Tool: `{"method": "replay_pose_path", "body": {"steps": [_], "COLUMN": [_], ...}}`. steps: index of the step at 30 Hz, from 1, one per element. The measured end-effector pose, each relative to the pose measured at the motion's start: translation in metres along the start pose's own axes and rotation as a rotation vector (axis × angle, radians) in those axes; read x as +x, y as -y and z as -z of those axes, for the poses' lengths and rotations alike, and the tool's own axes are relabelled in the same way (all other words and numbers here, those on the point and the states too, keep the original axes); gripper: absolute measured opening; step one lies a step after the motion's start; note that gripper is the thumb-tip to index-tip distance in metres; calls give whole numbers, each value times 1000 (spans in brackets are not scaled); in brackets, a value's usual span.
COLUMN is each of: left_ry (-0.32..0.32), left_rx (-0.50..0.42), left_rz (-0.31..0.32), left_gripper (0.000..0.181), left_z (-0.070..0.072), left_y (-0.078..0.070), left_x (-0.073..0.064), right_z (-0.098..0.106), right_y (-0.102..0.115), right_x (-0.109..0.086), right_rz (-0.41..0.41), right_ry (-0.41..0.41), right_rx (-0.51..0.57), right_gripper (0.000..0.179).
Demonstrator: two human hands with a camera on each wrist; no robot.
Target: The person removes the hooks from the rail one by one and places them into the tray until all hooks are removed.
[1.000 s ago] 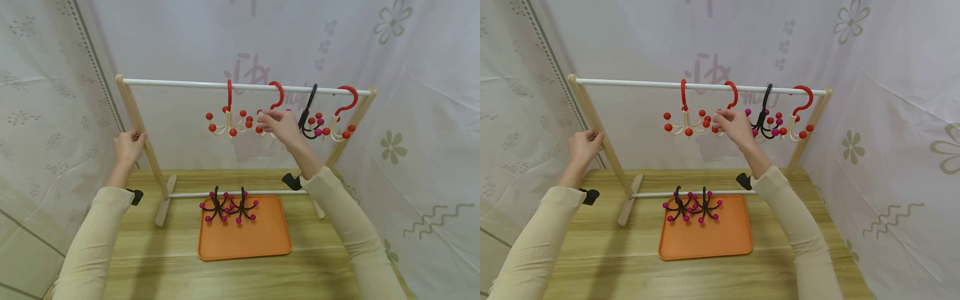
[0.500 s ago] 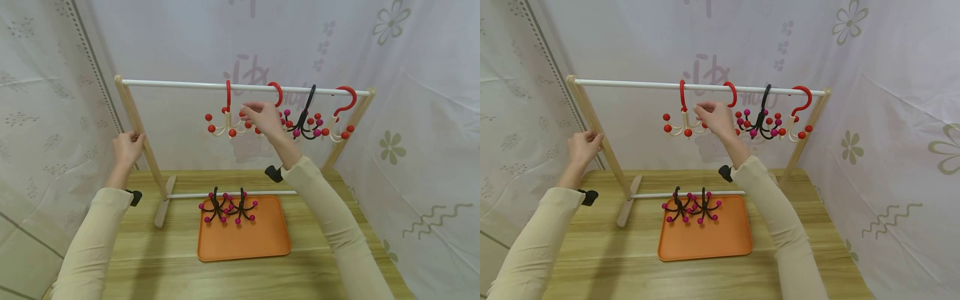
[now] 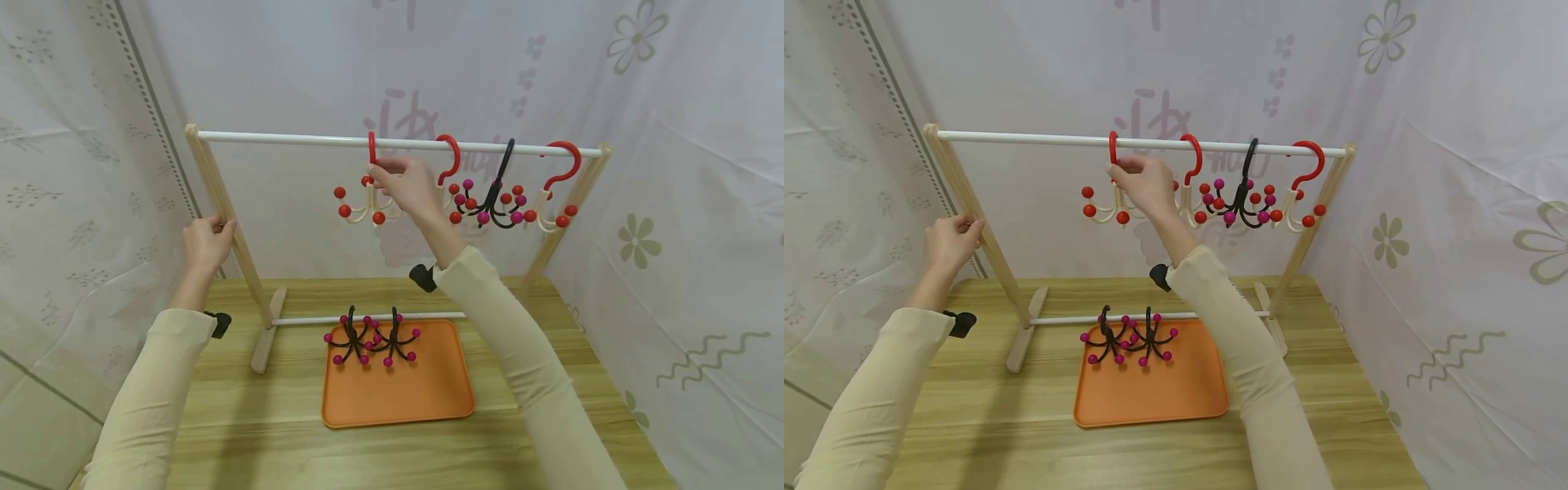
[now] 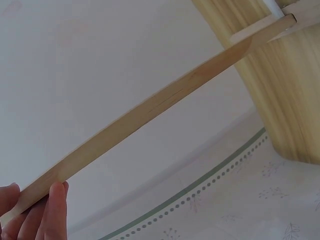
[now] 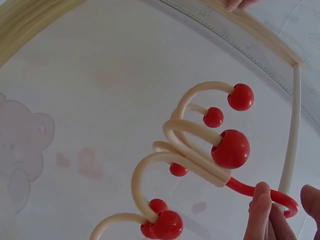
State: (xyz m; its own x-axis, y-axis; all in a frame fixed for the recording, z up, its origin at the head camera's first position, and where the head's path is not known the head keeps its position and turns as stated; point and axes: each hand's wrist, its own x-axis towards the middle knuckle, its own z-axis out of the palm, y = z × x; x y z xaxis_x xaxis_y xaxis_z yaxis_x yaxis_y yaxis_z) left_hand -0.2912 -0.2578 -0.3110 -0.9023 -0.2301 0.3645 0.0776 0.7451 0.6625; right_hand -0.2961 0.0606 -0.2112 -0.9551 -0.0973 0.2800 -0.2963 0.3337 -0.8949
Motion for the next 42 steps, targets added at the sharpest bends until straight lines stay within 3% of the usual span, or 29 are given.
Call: {"method": "replay_pose_path", "body": {"steps": [16, 24, 29, 42], "left_ry": [11, -11, -20, -40], "left_rx": [29, 32, 33, 14], "left_rz": [2, -13, -19, -22], "left_gripper": [39, 38, 39, 36], "left_z": [1, 0, -1, -1], "left_y": [-2, -2, -3, -1], "left_x": [-3, -3, -2, -3], "right_z": [-9, -13, -13, -5], "right_y": [0, 5, 4, -3], "right_x": [7, 9, 10, 13], "right_rz": [33, 45, 40, 78], "right_ry": [-46, 28, 18, -95], "right_rx": [82, 127, 135, 5], "right_gripper": [24, 29, 24, 21]}}
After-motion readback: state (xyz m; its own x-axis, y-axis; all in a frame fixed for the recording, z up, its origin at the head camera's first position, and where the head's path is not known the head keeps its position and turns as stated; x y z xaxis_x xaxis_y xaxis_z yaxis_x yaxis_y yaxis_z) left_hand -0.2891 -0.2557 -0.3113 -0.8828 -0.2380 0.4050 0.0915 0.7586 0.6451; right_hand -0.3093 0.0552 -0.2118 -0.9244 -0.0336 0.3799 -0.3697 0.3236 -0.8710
